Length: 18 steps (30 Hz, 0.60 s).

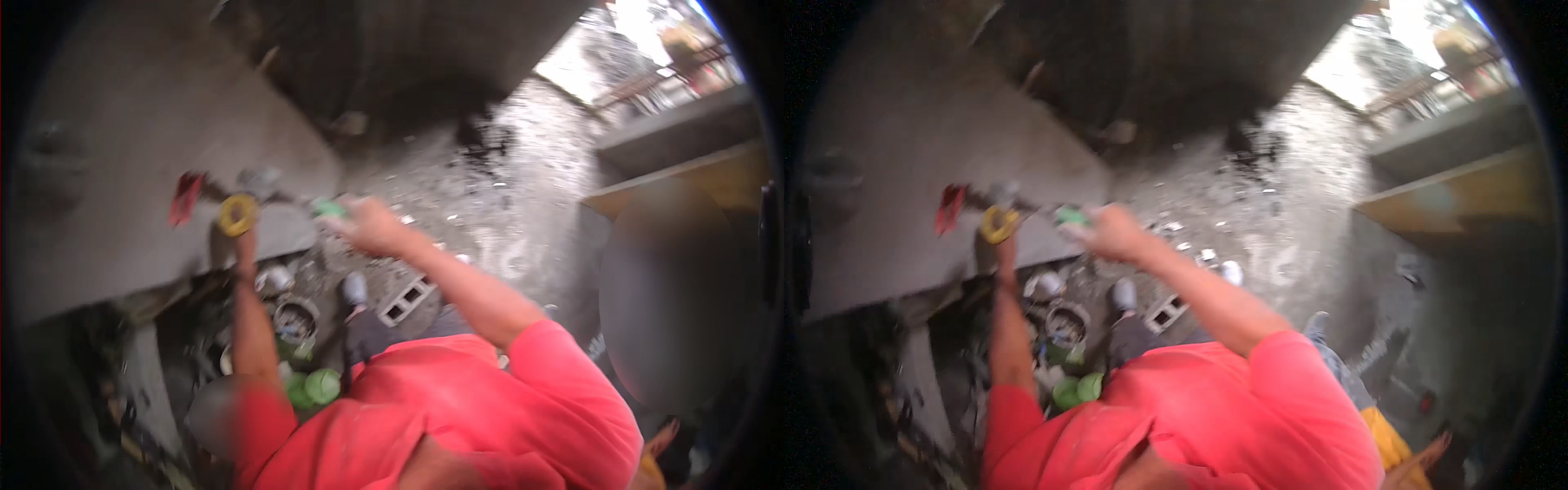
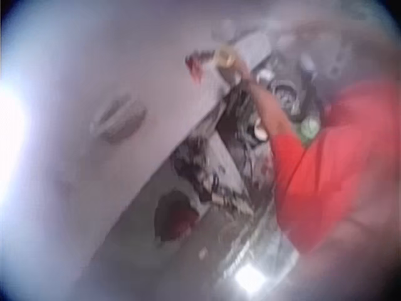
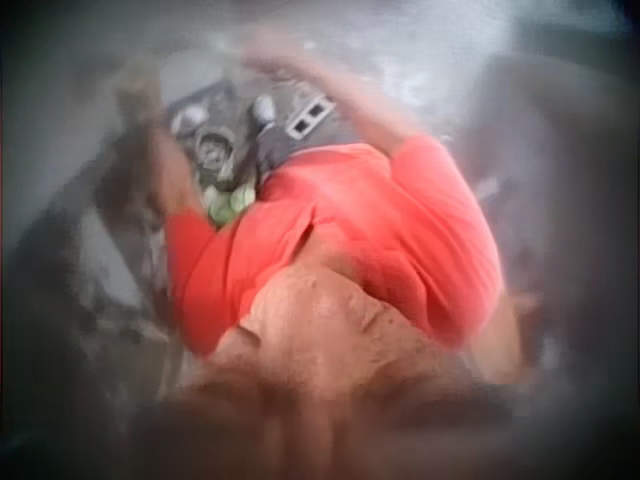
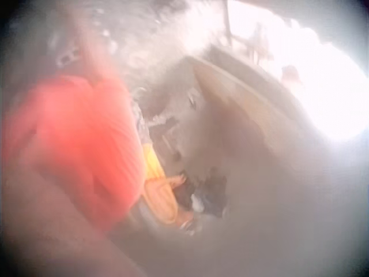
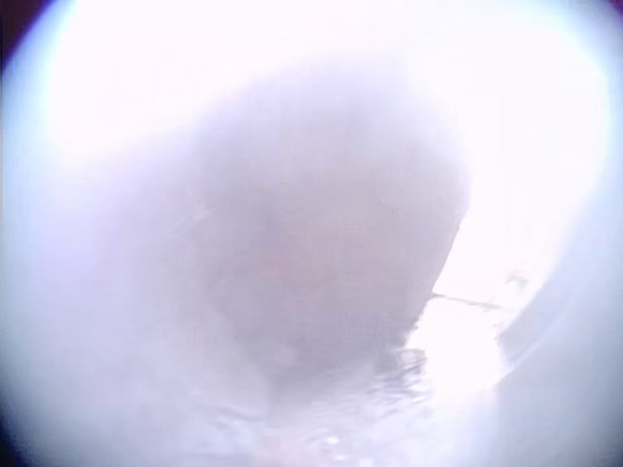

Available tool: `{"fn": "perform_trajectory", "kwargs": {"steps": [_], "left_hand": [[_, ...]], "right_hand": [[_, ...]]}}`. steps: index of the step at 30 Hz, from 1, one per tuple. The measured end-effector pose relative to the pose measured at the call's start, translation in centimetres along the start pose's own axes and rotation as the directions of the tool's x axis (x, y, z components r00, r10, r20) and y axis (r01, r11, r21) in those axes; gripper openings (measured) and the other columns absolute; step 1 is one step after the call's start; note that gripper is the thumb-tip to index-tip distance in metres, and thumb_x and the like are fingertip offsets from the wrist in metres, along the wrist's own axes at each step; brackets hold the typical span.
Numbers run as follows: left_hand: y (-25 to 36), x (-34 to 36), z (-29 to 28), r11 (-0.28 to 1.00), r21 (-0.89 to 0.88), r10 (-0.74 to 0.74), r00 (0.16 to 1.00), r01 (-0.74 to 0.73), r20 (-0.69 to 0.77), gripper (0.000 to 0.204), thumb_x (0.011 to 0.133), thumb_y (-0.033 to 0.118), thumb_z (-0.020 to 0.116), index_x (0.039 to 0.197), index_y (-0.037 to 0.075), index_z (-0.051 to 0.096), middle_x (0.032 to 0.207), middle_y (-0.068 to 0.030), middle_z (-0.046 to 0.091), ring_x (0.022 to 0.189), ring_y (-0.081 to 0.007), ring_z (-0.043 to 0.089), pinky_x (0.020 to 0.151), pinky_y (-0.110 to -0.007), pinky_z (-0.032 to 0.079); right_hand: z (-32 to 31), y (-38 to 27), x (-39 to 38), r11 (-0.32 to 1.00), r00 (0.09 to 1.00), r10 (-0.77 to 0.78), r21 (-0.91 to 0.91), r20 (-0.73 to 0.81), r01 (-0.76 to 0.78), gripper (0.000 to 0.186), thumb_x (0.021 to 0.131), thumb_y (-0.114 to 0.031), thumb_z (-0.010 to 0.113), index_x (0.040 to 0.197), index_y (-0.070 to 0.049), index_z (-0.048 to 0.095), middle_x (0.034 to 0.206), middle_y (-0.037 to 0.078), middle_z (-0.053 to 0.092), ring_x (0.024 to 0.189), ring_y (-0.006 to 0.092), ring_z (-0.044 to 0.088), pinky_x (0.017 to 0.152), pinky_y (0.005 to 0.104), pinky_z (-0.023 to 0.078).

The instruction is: Using a hammer and chisel to carve a vertical channel into a concrete or plastered wall.

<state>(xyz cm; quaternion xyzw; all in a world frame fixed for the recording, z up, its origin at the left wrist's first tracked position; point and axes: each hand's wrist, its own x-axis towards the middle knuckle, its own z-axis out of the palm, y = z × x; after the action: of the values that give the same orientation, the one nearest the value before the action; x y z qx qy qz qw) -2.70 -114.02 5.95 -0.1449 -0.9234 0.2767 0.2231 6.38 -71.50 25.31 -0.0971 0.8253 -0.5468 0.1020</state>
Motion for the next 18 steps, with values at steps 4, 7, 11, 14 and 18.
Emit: {"fn": "perform_trajectory", "kwargs": {"steps": [4,7,11,14,18], "left_hand": [[4.9,7.2,-10.9,-0.107,-0.925,-0.346,0.858,0.365,0.379,0.035,0.081,0.019,0.079,0.108,0.002,0.065,0.102,-0.0070,0.069,0.098,-0.0234,0.065,0.092,-0.039,0.049],[1.4,9.0,-13.7,0.053,-0.948,-0.369,0.888,0.314,0.273,0.024,0.081,0.012,0.076,0.101,0.002,0.065,0.100,-0.0044,0.069,0.094,-0.0181,0.065,0.087,-0.035,0.050],[0.2,10.0,-12.9,0.083,-0.950,-0.320,0.911,0.300,0.259,0.021,0.081,0.009,0.076,0.099,0.003,0.066,0.095,-0.0015,0.069,0.087,-0.0137,0.065,0.080,-0.031,0.051],[0.5,9.4,-11.4,-0.001,-0.955,-0.281,0.916,0.296,0.285,0.021,0.081,0.011,0.077,0.098,0.003,0.066,0.094,-0.0011,0.070,0.086,-0.0128,0.066,0.080,-0.031,0.052],[1.3,9.0,-10.2,0.041,-0.953,-0.295,0.915,0.301,0.277,0.023,0.082,0.013,0.077,0.099,0.003,0.067,0.095,-0.0040,0.071,0.087,-0.0167,0.067,0.081,-0.034,0.052]], "right_hand": [[-3.0,2.8,0.5,0.990,0.995,0.077,-0.111,-0.071,-0.084,0.057,0.094,-0.055,0.058,0.100,0.001,0.066,0.083,0.031,0.067,0.082,0.0476,0.066,0.077,0.0521,0.052],[-3.7,2.0,0.6,0.993,0.996,0.058,-0.099,-0.065,-0.064,0.055,0.095,-0.054,0.058,0.099,0.000,0.066,0.079,0.027,0.068,0.080,0.0438,0.068,0.075,0.0495,0.052],[-3.7,2.0,0.2,0.984,0.983,0.176,-0.008,-0.051,-0.176,0.053,0.096,-0.054,0.056,0.099,-0.001,0.067,0.074,0.021,0.067,0.076,0.0378,0.068,0.073,0.0455,0.052],[-3.4,2.4,-0.4,0.981,0.980,0.190,0.045,-0.055,-0.187,0.053,0.096,-0.053,0.056,0.098,-0.001,0.067,0.076,0.021,0.067,0.076,0.0375,0.068,0.073,0.0454,0.052],[-3.5,3.0,-0.5,0.991,0.986,0.130,0.001,-0.104,-0.130,0.049,0.096,-0.050,0.058,0.097,-0.002,0.066,0.077,0.024,0.067,0.076,0.0388,0.068,0.073,0.0464,0.052]]}}
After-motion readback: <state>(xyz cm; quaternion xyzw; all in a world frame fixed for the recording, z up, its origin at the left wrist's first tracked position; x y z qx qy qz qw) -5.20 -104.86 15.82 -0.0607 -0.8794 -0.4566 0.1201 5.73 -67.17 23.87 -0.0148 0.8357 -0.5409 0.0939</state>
